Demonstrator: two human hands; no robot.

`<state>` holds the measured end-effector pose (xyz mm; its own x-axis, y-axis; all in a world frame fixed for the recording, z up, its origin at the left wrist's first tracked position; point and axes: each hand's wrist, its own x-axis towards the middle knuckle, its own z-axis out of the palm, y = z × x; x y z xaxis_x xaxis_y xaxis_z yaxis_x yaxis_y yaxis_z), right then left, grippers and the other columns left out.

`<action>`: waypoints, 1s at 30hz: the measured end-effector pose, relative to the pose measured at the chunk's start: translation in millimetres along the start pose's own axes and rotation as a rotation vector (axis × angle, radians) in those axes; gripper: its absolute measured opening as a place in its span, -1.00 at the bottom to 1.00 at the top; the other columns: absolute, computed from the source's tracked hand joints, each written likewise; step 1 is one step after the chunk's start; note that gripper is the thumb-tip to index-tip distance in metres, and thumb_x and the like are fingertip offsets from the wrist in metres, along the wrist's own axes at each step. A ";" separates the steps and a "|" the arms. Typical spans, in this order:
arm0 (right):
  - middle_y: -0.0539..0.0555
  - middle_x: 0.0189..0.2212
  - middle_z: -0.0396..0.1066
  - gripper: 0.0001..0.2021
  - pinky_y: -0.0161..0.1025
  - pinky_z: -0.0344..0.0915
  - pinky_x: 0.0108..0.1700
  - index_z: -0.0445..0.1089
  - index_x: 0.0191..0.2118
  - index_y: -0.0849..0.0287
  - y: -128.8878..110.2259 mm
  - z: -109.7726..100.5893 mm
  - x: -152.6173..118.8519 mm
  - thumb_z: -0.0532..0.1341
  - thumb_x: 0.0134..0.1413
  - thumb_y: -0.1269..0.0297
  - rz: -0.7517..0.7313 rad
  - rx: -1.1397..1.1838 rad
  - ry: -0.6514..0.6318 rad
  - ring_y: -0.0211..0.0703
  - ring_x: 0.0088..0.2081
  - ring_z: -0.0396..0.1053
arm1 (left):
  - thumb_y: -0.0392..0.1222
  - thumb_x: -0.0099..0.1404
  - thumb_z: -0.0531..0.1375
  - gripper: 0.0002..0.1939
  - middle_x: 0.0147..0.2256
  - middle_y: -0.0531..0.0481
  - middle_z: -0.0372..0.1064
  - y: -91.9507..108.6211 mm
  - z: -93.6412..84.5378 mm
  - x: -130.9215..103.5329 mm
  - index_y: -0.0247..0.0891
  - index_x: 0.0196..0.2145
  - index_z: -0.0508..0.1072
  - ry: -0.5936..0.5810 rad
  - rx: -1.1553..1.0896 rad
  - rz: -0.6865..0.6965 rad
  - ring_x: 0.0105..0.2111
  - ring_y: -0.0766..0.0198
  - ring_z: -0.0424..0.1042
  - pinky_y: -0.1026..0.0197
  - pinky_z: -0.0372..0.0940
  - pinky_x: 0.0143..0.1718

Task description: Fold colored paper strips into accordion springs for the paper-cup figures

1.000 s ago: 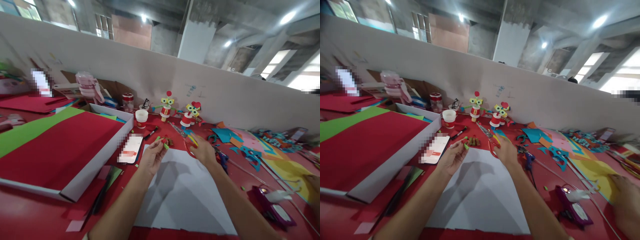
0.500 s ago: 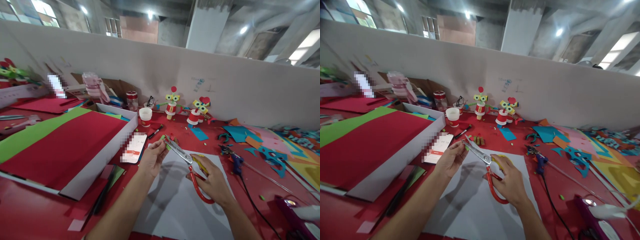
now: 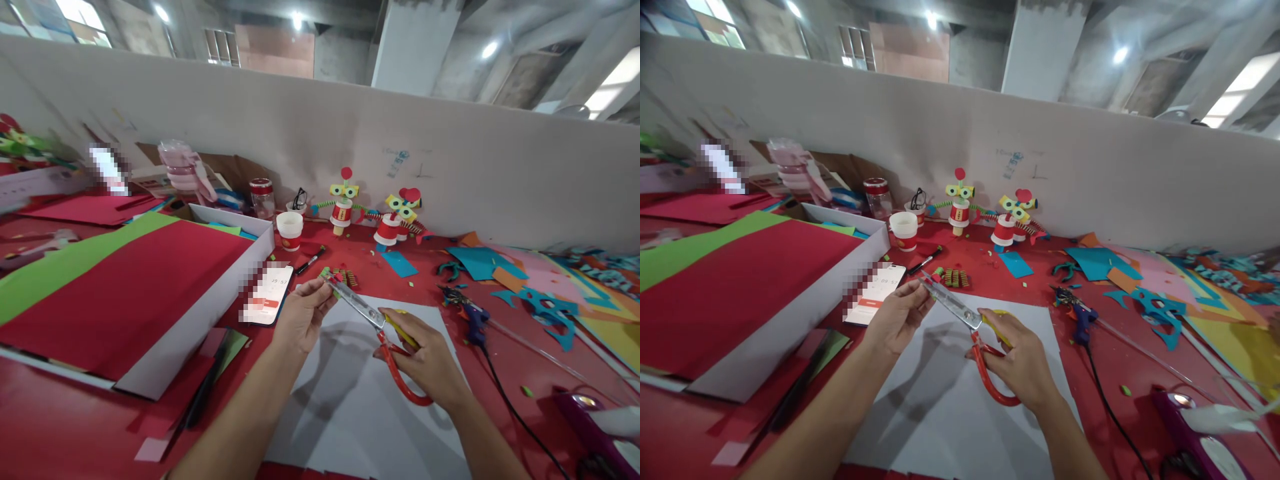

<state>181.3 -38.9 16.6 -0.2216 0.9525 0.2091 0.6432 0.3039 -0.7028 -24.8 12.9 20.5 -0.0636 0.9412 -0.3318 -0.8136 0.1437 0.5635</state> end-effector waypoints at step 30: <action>0.30 -0.24 0.45 -0.74 -0.14 0.22 -0.10 0.47 -0.24 0.25 12.5 -3.8 29.7 0.07 0.17 0.27 0.252 -0.740 0.055 0.05 -0.13 0.37 | -0.63 -0.04 0.22 -0.75 -0.53 -0.01 0.50 -2.3 2.4 -16.2 -0.33 -0.51 0.52 -0.294 0.037 -0.192 -0.53 0.39 0.47 0.43 0.41 -0.41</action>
<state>185.6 -6.7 16.6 0.0199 0.9884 0.1508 0.9949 -0.0046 -0.1011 -20.5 -1.9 26.5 0.2616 0.9431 -0.2052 -0.7727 0.3320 0.5410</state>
